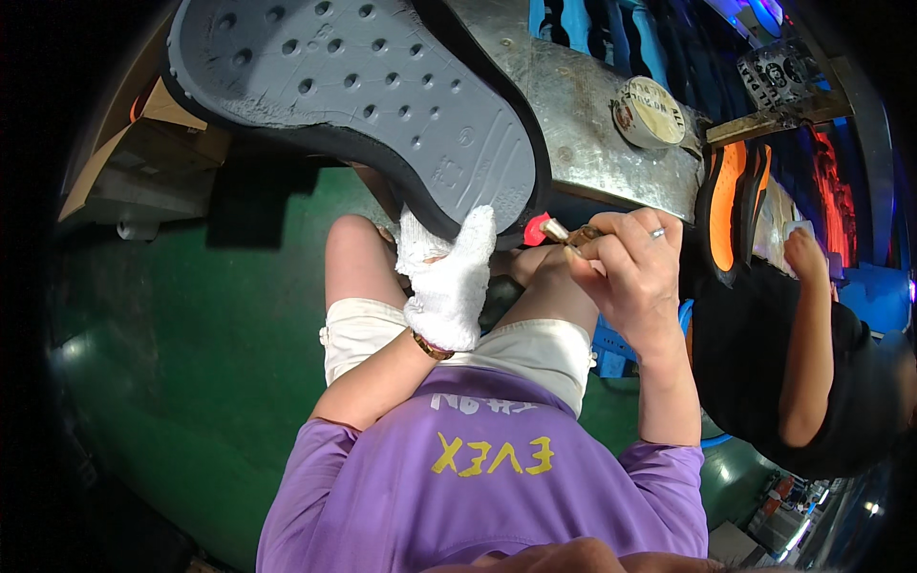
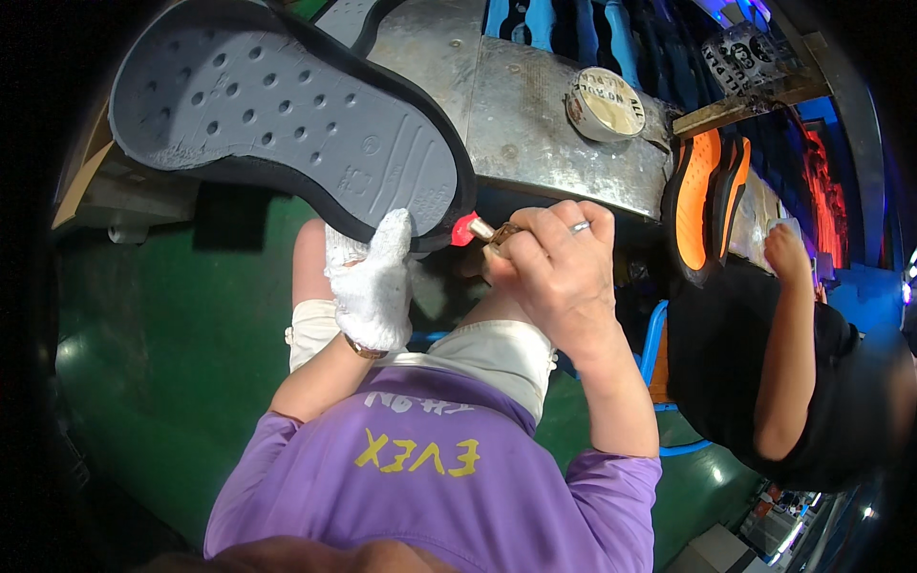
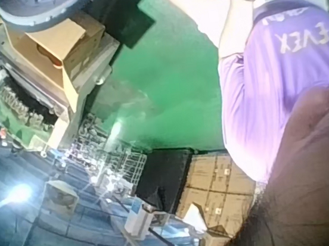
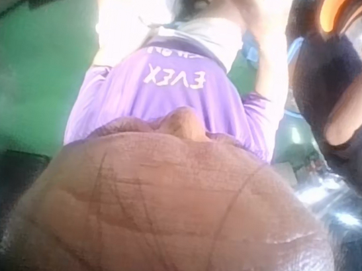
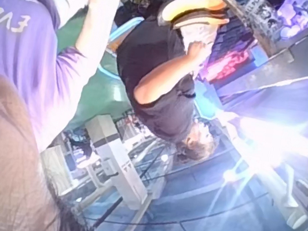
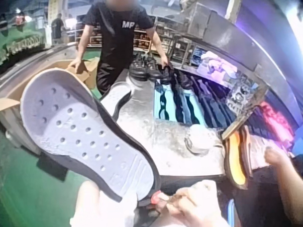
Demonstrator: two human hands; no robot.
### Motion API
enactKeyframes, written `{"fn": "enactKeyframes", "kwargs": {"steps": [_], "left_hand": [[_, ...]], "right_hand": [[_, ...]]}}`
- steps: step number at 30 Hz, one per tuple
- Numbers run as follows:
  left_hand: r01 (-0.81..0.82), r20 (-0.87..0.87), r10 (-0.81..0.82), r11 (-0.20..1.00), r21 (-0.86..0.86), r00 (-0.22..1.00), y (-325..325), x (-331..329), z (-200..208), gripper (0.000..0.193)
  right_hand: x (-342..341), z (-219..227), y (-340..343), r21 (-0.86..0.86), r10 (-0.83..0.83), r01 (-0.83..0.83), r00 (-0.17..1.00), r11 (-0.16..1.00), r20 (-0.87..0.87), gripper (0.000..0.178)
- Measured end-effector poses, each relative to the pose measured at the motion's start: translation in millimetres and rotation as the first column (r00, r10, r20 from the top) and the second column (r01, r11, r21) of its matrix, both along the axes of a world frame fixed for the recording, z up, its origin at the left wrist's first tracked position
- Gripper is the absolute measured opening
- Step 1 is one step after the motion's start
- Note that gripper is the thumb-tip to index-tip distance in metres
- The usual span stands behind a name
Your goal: The person applies glue to the edges of shoe soles using a small brush. They repeatedly dip the brush into a container and coat the perimeter of orange and gray soles, then place them on the workbench.
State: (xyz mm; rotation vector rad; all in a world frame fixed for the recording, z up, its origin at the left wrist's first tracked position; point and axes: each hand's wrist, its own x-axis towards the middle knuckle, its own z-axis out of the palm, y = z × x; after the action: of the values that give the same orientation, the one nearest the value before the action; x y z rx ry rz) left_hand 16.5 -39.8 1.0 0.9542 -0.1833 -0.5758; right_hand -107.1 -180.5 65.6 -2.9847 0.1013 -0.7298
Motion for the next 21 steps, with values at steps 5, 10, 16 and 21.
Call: {"fn": "enactKeyframes", "kwargs": {"steps": [5, 10, 16, 21], "left_hand": [[-0.019, 0.031, 0.019, 1.0, 0.013, 0.999, 0.2, 0.2, -1.2, 0.034], [-0.022, 0.048, 0.021, 1.0, 0.019, 0.999, -0.8, -0.6, 1.2, 0.034], [0.002, 0.038, -0.003, 0.999, 0.04, 0.999, 1.2, 0.0, 1.3, 0.037], [0.004, 0.065, -0.01, 0.996, 0.088, 0.998, 2.9, 2.2, -1.8, 0.037]], "right_hand": [[-1.7, 4.9, -5.1, -0.045, -0.059, 0.06, 0.998, 0.997, 0.024, 0.021], [0.4, 7.6, -4.6, -0.034, -0.03, 0.031, 0.999, 0.999, 0.031, 0.021], [0.9, 3.2, 0.1, -0.032, 0.006, -0.006, 1.0, 0.999, -0.009, 0.023], [0.8, 3.6, 5.4, 0.038, 0.074, -0.073, 0.996, 0.997, -0.052, 0.027]]}}
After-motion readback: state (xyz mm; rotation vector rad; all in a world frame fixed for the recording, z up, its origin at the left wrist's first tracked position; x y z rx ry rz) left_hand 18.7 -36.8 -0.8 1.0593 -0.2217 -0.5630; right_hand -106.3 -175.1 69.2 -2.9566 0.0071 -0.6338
